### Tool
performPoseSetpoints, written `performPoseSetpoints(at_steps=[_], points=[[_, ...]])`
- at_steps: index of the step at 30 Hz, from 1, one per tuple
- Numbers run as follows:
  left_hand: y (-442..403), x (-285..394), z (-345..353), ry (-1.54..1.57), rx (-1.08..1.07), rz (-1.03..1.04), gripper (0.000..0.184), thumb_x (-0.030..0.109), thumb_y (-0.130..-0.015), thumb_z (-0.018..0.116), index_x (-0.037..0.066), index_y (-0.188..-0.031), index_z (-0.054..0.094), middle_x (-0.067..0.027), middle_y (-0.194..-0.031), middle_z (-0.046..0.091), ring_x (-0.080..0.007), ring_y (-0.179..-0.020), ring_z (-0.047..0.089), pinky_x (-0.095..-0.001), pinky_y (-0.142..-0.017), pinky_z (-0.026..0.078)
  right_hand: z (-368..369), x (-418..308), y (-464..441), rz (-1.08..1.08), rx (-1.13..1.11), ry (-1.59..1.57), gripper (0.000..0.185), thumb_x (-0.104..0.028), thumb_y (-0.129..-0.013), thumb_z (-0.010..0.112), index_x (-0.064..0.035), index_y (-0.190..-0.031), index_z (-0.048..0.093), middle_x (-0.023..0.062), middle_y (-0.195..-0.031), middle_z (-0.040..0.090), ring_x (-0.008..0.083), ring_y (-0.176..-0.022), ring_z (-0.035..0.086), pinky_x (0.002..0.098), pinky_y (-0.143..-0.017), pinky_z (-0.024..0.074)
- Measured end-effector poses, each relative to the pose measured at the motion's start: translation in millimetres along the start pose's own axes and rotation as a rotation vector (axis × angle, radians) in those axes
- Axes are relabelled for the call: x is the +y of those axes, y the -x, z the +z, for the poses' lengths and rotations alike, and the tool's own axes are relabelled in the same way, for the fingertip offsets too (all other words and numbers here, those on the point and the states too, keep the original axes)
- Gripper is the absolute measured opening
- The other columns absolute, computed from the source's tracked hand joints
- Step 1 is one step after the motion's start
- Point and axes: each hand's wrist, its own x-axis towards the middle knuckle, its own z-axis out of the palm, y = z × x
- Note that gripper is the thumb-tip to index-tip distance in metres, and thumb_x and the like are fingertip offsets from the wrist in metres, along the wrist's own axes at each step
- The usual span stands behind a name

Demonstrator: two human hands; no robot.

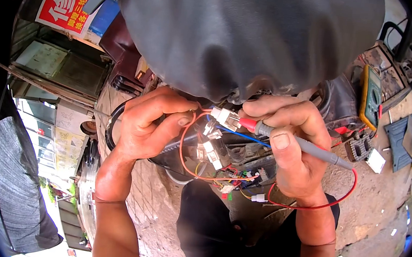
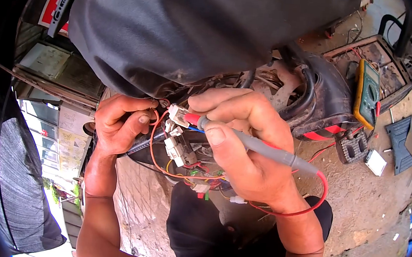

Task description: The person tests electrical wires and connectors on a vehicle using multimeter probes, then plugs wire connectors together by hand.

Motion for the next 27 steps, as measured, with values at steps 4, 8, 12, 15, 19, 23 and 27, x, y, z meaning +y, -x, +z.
performPoseSetpoints(at_steps=[4,8,12,15,19,23,27], points=[[0.2,-0.7,-0.4,0.006,0.004,0.002,0.020,-0.009,-0.084,0.069,-0.002,-0.102,0.071,-0.0135,-0.091,0.073,-0.0211,-0.077,0.070,-0.0307,-0.070,0.056,-0.2,2.1,-0.4,0.016,0.044,-0.071,0.018,-0.014,-0.099,0.058,0.0037,-0.101,0.056,0.0236,-0.112,0.067,0.0208,-0.098,0.066,0.0375,-0.090,0.0527],[0.4,0.1,-1.5,-0.008,0.002,0.008,0.021,-0.009,-0.083,0.069,-0.002,-0.102,0.070,-0.0136,-0.091,0.073,-0.0213,-0.077,0.070,-0.0308,-0.070,0.056,-1.5,5.3,-0.3,-0.005,0.053,-0.058,0.019,-0.016,-0.099,0.057,0.0035,-0.100,0.056,0.0238,-0.110,0.068,0.0218,-0.096,0.066,0.0386,-0.091,0.0525],[0.1,0.3,-1.6,-0.005,0.005,0.008,0.021,-0.010,-0.082,0.069,-0.003,-0.102,0.070,-0.0136,-0.090,0.073,-0.0214,-0.077,0.070,-0.0305,-0.070,0.056,0.5,3.2,0.2,-0.008,0.058,-0.034,0.017,-0.013,-0.098,0.058,0.0032,-0.099,0.056,0.0238,-0.110,0.068,0.0225,-0.095,0.066,0.0387,-0.089,0.0528],[0.7,-0.2,-1.7,-0.002,0.004,0.002,0.021,-0.010,-0.082,0.069,-0.003,-0.102,0.071,-0.0136,-0.089,0.072,-0.0214,-0.076,0.070,-0.0303,-0.069,0.055,0.2,4.7,0.1,-0.054,0.046,0.008,0.015,-0.011,-0.098,0.058,0.0030,-0.099,0.055,0.0238,-0.109,0.068,0.0230,-0.095,0.066,0.0385,-0.088,0.0531],[1.9,-1.9,-1.8,0.007,0.003,-0.015,0.021,-0.009,-0.082,0.069,-0.003,-0.102,0.071,-0.0135,-0.088,0.072,-0.0214,-0.075,0.069,-0.0302,-0.068,0.054,-6.4,7.3,-0.5,-0.110,-0.009,0.213,0.025,-0.023,-0.101,0.057,0.0014,-0.099,0.050,0.0259,-0.114,0.065,0.0253,-0.094,0.070,0.0334,-0.073,0.0591],[0.9,-0.4,-1.7,-0.002,0.005,0.009,0.022,-0.009,-0.082,0.070,-0.003,-0.102,0.071,-0.0135,-0.088,0.071,-0.0214,-0.075,0.069,-0.0303,-0.068,0.054,-5.2,5.2,0.4,-0.118,-0.002,0.251,0.024,-0.021,-0.100,0.059,0.0014,-0.100,0.051,0.0251,-0.115,0.065,0.0245,-0.095,0.069,0.0321,-0.074,0.0576],[0.7,0.2,-1.5,-0.001,0.006,0.003,0.021,-0.009,-0.082,0.069,-0.003,-0.102,0.071,-0.0137,-0.088,0.071,-0.0213,-0.075,0.069,-0.0304,-0.068,0.054,-2.6,5.1,1.9,-0.110,0.041,0.188,0.019,-0.014,-0.096,0.064,0.0026,-0.100,0.056,0.0236,-0.114,0.067,0.0253,-0.101,0.068,0.0355,-0.087,0.0550]])
